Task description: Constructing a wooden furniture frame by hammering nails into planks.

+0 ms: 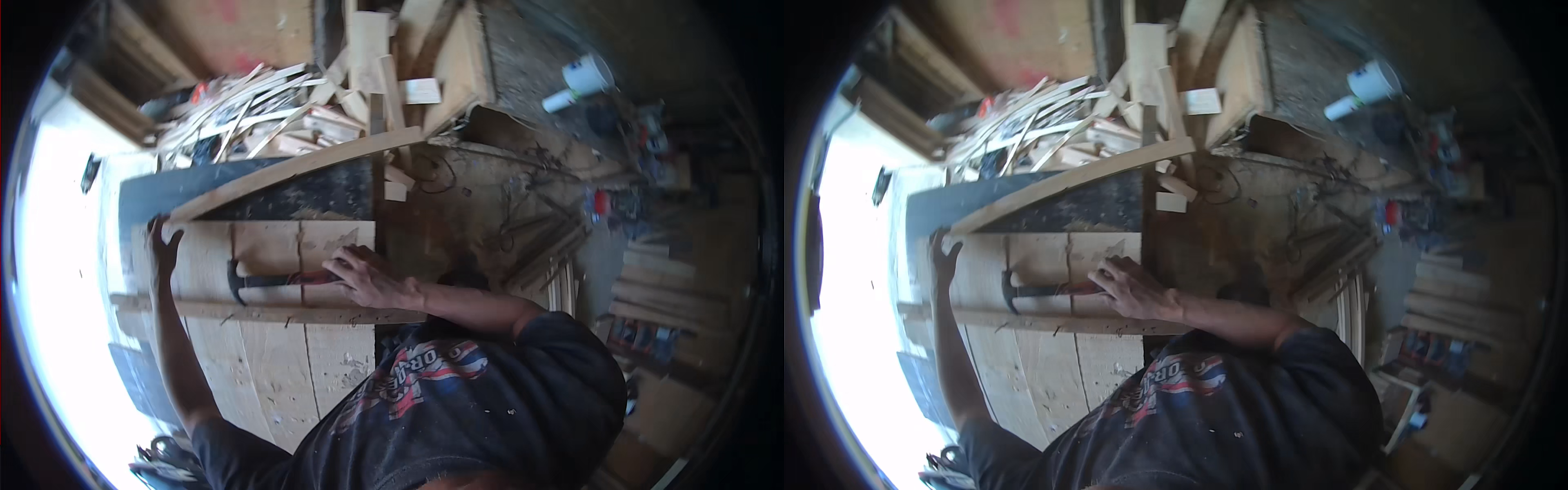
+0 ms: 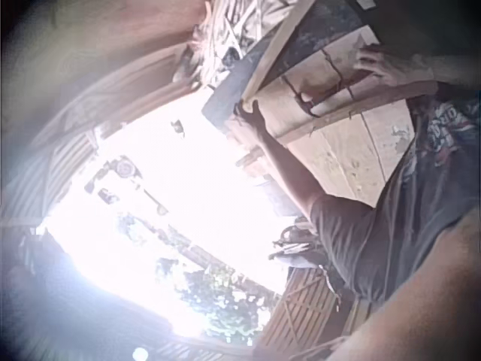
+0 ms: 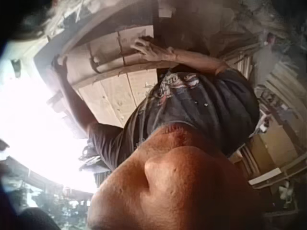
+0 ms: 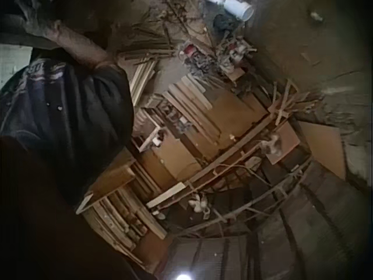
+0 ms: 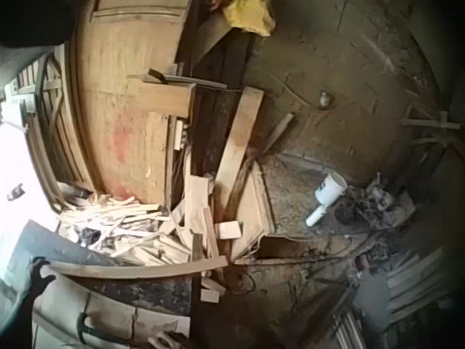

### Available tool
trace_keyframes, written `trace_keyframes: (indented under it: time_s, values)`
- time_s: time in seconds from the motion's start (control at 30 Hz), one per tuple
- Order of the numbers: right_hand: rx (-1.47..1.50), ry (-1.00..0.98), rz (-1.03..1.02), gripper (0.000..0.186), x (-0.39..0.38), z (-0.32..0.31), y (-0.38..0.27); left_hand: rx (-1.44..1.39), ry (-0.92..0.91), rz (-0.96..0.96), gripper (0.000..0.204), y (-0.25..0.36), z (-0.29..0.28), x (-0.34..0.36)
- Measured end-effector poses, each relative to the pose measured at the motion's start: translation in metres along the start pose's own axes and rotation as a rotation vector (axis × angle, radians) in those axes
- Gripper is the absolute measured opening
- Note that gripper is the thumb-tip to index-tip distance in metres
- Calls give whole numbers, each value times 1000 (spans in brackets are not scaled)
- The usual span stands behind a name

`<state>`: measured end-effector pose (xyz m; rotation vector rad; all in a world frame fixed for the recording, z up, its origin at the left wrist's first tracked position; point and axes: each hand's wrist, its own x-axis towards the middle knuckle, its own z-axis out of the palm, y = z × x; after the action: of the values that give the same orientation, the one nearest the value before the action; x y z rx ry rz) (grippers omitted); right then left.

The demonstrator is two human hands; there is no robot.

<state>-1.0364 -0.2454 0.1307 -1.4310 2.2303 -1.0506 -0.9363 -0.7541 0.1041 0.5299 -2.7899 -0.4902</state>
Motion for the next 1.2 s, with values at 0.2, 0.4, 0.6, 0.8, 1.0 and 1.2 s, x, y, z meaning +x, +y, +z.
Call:
trace_keyframes:
  time_s: [0.2,0.4,0.6,0.8,1.0,1.2]
  values:
    - [-38,184,168,26,-70,-76,68,-23,37,-3,36,50,19,-24]
    - [-16,394,355,16,-159,-187,163,-291,-67,-175,34,217,19,40]
    - [-48,478,552,16,-277,-313,256,-244,-411,-64,25,526,97,65]
    - [-246,179,347,17,-370,-393,419,-811,-669,-391,28,543,391,-43]
    - [21,484,889,15,-461,-546,469,-639,-1058,-248,44,714,451,-35]
    - [-287,555,1223,21,-550,-611,502,-683,-1305,-735,45,756,410,3]
